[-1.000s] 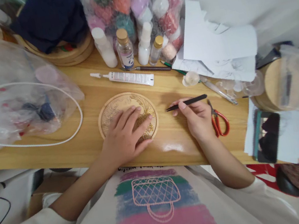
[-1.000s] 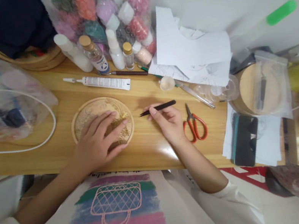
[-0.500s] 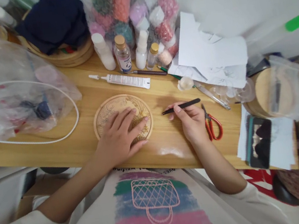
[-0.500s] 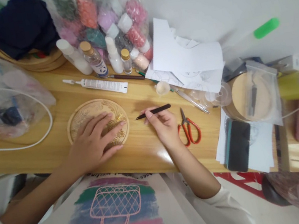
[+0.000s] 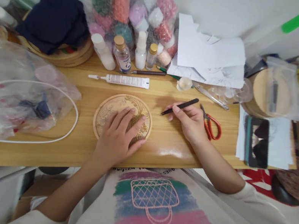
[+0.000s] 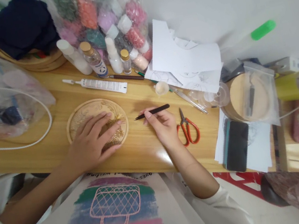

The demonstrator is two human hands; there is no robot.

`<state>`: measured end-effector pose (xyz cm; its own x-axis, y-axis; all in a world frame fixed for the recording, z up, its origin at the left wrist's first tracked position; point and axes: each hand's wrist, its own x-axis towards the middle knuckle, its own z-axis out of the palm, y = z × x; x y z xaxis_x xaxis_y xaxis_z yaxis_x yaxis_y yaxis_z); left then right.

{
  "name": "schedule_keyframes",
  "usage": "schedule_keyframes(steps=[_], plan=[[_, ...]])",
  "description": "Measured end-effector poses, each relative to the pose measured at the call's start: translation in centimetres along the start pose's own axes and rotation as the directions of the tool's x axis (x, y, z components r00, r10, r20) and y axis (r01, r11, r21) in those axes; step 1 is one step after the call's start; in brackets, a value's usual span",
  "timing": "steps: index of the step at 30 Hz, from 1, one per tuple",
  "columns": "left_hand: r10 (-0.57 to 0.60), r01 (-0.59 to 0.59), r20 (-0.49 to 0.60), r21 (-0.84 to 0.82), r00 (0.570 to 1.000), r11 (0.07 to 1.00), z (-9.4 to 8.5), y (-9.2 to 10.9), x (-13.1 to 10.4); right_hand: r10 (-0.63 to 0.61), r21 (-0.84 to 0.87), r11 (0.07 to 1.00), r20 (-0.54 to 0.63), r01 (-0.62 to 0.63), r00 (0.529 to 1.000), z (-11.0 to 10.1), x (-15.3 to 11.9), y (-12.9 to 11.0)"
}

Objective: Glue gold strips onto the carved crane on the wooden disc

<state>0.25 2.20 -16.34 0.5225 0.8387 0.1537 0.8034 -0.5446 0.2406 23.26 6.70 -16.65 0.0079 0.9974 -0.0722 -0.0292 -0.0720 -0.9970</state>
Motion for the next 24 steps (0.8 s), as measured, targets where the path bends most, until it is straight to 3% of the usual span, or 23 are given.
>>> schedule_keyframes(steps=[6, 12, 20, 24], plan=[[-0.004, 0.003, -0.018, -0.034, 1.000, 0.999, 0.3, -0.1, -0.4, -0.139, -0.196, 0.966, 0.160, 0.169, 0.977, -0.1, -0.4, -0.5], [0.020, -0.020, -0.011, 0.030, 1.000, 0.999, 0.1, 0.0, -0.3, -0.156, -0.268, 0.937, 0.246, 0.222, 0.957, 0.1, -0.9, -0.3], [0.053, -0.050, -0.042, 0.072, 0.998, 0.996, 0.1, 0.1, 0.0, -0.195, -0.283, 0.925, 0.223, 0.255, 0.955, 0.2, -0.8, 0.1], [0.040, -0.039, -0.026, 0.047, 0.999, 0.998, 0.2, 0.1, -0.1, -0.091, -0.225, 0.967, 0.129, 0.118, 0.988, 0.4, -1.1, 0.3]])
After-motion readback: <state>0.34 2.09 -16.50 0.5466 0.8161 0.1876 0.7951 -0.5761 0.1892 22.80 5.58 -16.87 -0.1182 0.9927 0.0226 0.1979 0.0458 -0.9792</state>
